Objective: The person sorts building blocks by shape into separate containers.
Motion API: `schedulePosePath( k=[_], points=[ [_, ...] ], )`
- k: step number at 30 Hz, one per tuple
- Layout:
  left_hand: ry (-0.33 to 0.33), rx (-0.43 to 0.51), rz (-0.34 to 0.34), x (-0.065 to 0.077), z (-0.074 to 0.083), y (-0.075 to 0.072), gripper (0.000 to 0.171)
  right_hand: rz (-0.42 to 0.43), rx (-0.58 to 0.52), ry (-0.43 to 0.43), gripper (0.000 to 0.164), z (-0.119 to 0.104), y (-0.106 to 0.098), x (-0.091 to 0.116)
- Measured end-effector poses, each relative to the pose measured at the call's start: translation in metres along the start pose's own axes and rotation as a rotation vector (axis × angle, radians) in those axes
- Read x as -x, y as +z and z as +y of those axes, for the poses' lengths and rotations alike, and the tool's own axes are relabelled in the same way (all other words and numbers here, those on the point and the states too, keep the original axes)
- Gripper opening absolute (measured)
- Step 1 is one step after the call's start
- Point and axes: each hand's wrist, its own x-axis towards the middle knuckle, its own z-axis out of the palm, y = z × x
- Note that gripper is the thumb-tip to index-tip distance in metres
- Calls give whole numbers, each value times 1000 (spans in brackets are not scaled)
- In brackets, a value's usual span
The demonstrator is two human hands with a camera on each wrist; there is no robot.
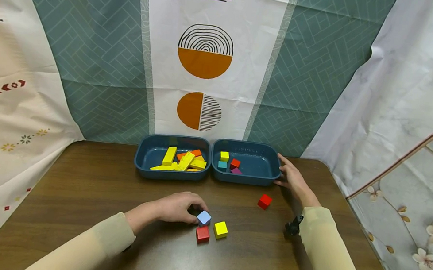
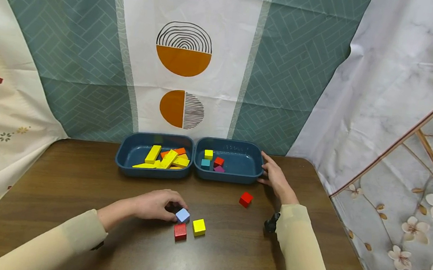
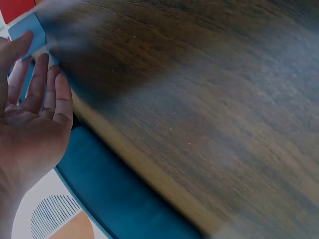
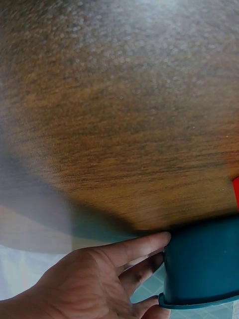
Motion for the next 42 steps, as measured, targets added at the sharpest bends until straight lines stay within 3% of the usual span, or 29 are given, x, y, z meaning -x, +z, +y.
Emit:
schedulePosePath(
  k=[7,20,31,42],
  points=[
    [-47,-9,44,-1,-1,3,34,2,7,-7,66,-2,1,2],
    [-28,-82,82,-3,-5,9,34,4,15,-9,67,-4,2,3],
    [-45,98,86,-2,-11,8,31,6,8,-6,67,-4,2,2],
    [-34,146,135,1,-9,-1,30,31,30,-15,65,23,-9,-18]
  ],
)
